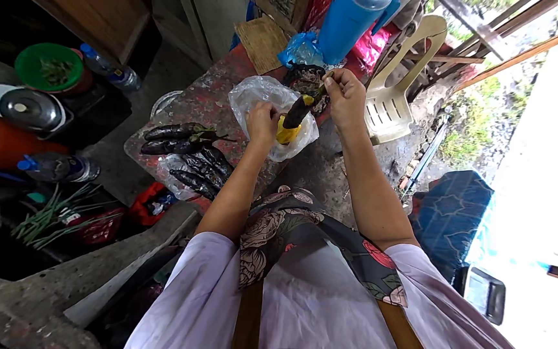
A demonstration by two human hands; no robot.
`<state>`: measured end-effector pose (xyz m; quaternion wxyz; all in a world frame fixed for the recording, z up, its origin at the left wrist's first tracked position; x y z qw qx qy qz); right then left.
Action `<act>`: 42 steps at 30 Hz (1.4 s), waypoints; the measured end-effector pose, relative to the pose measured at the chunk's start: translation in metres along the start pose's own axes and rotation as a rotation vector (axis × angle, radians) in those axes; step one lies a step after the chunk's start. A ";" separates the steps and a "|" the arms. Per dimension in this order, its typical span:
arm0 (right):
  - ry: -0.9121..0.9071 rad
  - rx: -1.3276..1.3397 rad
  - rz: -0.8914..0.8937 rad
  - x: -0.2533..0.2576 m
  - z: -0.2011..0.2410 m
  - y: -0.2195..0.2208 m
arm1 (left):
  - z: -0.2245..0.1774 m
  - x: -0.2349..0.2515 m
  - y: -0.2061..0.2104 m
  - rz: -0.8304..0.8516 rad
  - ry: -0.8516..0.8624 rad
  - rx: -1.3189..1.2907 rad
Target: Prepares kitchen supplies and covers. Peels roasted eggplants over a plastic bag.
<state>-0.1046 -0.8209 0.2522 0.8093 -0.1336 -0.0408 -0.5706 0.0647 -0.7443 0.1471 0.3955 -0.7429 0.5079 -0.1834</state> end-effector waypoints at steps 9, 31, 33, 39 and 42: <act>0.011 0.029 -0.032 -0.003 -0.007 0.004 | -0.039 -0.029 -0.024 -0.340 0.316 -0.367; 0.051 0.079 -0.074 -0.009 -0.002 0.006 | -0.040 -0.036 -0.016 -0.438 0.305 -0.248; 0.043 0.066 -0.081 -0.009 -0.001 0.004 | -0.035 -0.032 -0.013 -0.420 0.275 -0.253; 0.046 0.082 -0.077 -0.008 0.000 -0.001 | -0.005 -0.013 -0.004 -0.317 0.103 -0.217; 0.030 0.097 -0.066 -0.008 0.001 -0.004 | 0.010 -0.005 0.001 -0.214 0.026 -0.111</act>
Point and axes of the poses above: each hand's wrist, its own x-axis towards the middle knuckle, its own y-axis out of the palm, z = x × y, the point moved 6 cm from there along x, towards the middle knuckle, and after that the axes turned 9 degrees about x, right-handed, at the moved point
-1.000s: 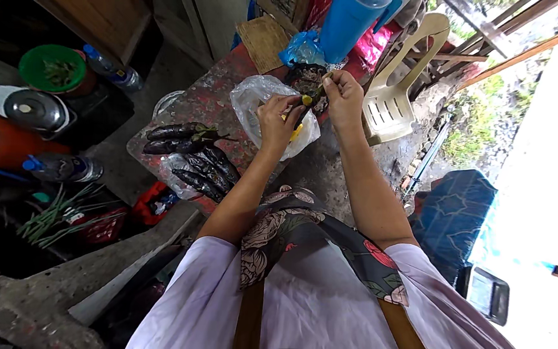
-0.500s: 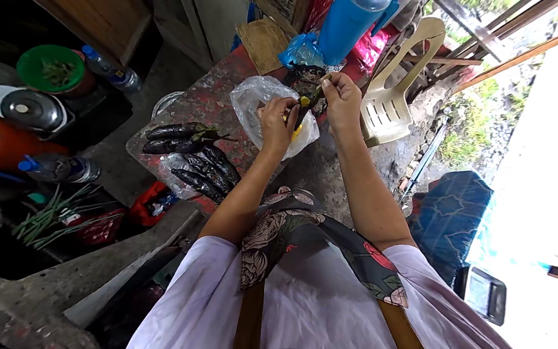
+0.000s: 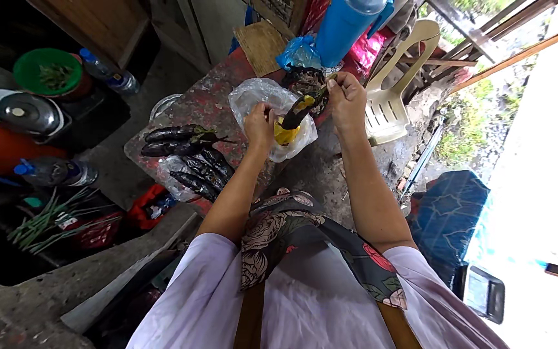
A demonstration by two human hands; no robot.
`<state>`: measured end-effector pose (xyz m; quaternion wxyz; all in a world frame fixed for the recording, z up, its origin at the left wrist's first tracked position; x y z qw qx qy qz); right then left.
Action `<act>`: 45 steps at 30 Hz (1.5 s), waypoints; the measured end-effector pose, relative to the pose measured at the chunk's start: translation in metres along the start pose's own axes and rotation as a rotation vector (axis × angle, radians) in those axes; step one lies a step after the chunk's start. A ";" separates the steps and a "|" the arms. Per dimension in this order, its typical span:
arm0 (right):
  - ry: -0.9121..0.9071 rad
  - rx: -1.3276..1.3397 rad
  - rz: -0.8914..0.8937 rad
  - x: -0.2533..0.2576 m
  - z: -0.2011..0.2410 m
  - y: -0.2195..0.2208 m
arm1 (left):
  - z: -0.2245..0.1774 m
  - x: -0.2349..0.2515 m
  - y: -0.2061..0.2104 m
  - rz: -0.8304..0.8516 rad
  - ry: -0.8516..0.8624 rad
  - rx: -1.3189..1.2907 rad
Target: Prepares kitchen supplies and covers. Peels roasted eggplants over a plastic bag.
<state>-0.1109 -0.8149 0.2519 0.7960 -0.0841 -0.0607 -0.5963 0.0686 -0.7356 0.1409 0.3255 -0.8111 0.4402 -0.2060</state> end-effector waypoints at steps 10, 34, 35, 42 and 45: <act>-0.054 0.007 0.067 0.005 -0.004 -0.004 | -0.025 -0.001 -0.005 0.113 0.143 -0.040; -0.076 0.002 0.133 0.006 -0.001 0.009 | -0.050 0.001 -0.022 0.038 0.231 -0.444; -0.077 0.003 0.133 0.006 -0.002 0.009 | -0.048 0.002 -0.021 0.069 0.203 -0.484; -0.094 0.011 0.127 0.006 0.003 0.010 | -0.022 0.010 0.001 0.129 -0.013 -0.735; -0.109 0.019 0.120 0.008 0.005 0.008 | 0.000 0.013 0.010 0.116 -0.101 -0.598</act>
Point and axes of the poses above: each hand's wrist, its own x-axis towards the middle knuckle, its own y-axis out of the palm, z = x × y, the point moved 6 cm from there along x, towards the middle knuckle, and after that the axes turned 9 degrees about x, right-handed, at the moved point
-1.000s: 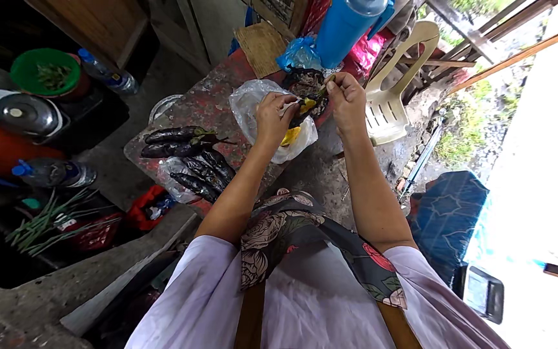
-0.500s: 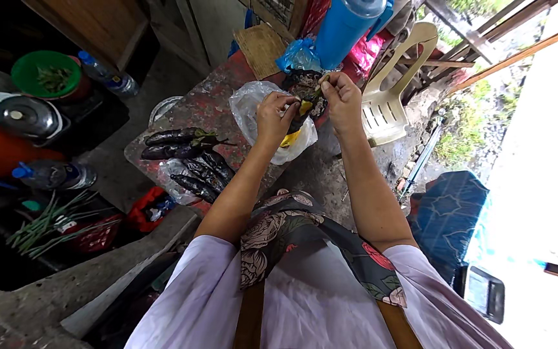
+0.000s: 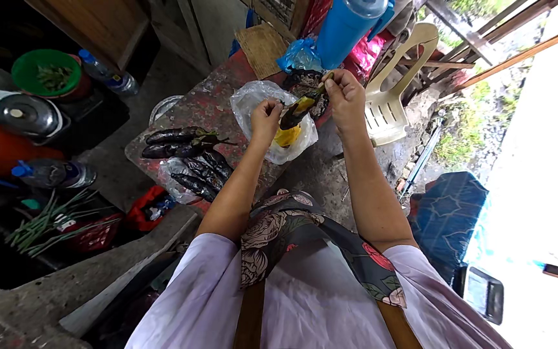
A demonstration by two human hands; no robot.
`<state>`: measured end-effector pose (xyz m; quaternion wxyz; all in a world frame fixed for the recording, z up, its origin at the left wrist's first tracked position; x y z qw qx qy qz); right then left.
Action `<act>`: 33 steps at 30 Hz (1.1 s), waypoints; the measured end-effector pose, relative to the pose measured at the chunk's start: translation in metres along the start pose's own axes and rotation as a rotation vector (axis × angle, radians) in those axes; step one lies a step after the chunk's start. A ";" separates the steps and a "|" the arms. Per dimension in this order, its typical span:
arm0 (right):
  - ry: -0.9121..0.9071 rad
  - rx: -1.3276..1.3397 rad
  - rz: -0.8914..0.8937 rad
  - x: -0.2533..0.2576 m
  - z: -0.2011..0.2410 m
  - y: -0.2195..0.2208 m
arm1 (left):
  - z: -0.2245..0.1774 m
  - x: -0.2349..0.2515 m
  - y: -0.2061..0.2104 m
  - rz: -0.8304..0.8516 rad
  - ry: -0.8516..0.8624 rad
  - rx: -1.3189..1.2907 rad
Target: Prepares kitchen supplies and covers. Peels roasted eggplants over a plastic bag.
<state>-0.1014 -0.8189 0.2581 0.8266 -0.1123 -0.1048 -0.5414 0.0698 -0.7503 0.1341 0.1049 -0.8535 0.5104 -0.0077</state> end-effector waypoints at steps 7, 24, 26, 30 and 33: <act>-0.015 0.029 -0.023 0.002 -0.002 -0.007 | 0.011 -0.003 -0.012 0.051 -0.035 0.624; 0.004 0.001 -0.034 -0.005 0.001 0.004 | -0.073 -0.038 -0.001 -0.041 0.322 0.501; 0.011 0.009 -0.038 -0.006 0.001 0.007 | -0.074 -0.039 0.001 -0.042 0.327 0.509; 0.013 0.002 -0.041 -0.008 0.002 0.008 | -0.073 -0.040 0.004 -0.038 0.319 0.505; 0.012 -0.021 -0.050 -0.009 0.001 0.004 | -0.065 -0.036 0.003 -0.007 0.264 0.441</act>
Point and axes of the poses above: each hand's wrist, its own x-axis towards the middle knuckle, its own y-axis out of the palm, z = x × y, the point moved 6 cm from there along x, towards the middle knuckle, and after that the axes turned 9 degrees about x, right-handed, at the moved point
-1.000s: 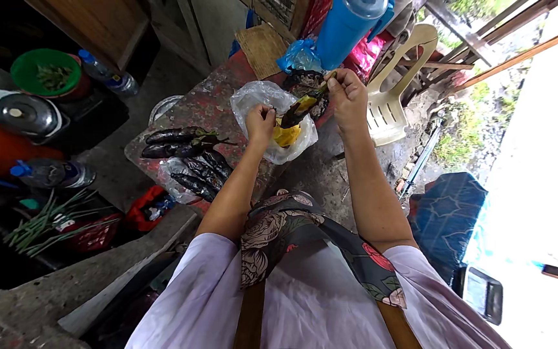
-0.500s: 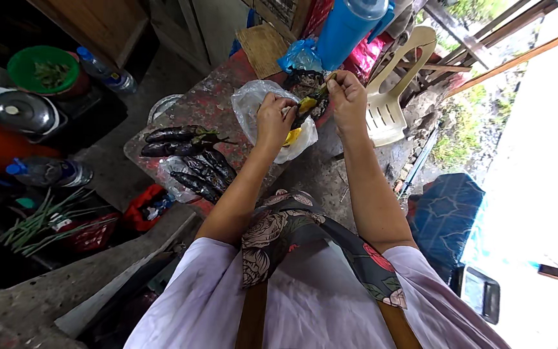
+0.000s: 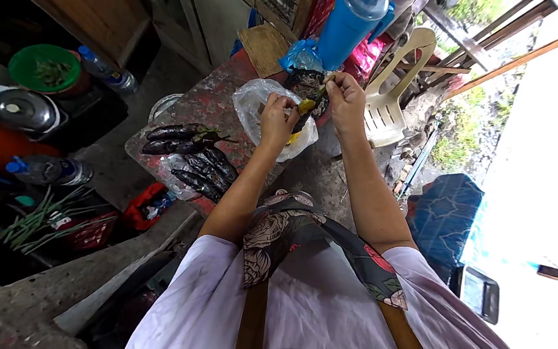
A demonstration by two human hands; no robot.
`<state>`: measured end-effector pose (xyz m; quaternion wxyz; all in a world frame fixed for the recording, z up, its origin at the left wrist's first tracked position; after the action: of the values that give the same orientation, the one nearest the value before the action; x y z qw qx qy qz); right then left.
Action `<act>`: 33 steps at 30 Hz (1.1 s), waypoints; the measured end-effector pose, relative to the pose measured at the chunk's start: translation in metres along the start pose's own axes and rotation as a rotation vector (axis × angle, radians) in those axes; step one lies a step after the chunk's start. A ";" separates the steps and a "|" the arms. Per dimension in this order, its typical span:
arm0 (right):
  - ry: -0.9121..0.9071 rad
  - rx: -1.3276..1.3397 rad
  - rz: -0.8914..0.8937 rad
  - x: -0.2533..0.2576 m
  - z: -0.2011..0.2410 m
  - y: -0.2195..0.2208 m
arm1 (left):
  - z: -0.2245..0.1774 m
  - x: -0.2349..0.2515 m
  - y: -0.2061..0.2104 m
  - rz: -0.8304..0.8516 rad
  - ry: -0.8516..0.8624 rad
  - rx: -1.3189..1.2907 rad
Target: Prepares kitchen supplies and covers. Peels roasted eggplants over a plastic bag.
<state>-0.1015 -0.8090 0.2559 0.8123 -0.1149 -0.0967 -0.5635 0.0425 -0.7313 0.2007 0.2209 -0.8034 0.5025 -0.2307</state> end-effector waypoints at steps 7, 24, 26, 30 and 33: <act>0.000 0.033 -0.025 0.001 0.005 -0.007 | 0.052 0.005 0.008 0.014 -0.190 0.016; 0.174 0.048 -0.143 0.007 0.000 -0.007 | -0.002 -0.016 -0.006 -0.275 0.160 -0.061; 0.203 0.083 -0.175 0.006 0.000 -0.005 | -0.010 -0.018 -0.007 -0.309 0.187 -0.063; 0.219 0.122 -0.188 0.005 0.002 -0.003 | -0.012 -0.015 -0.004 -0.302 0.175 -0.028; 0.210 0.134 -0.183 0.005 0.002 -0.001 | -0.012 -0.014 -0.004 -0.313 0.183 -0.029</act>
<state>-0.1006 -0.8131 0.2594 0.7691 0.0085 -0.0585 -0.6363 0.0326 -0.7189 0.2101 0.1241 -0.8506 0.3923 -0.3273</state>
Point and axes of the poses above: each hand's wrist, its own x-axis towards the middle knuckle, its own y-axis out of the palm, z = x × y, the point moved 6 cm from there along x, towards the middle knuckle, and after that the axes turned 9 degrees about x, right-handed, at the moved point
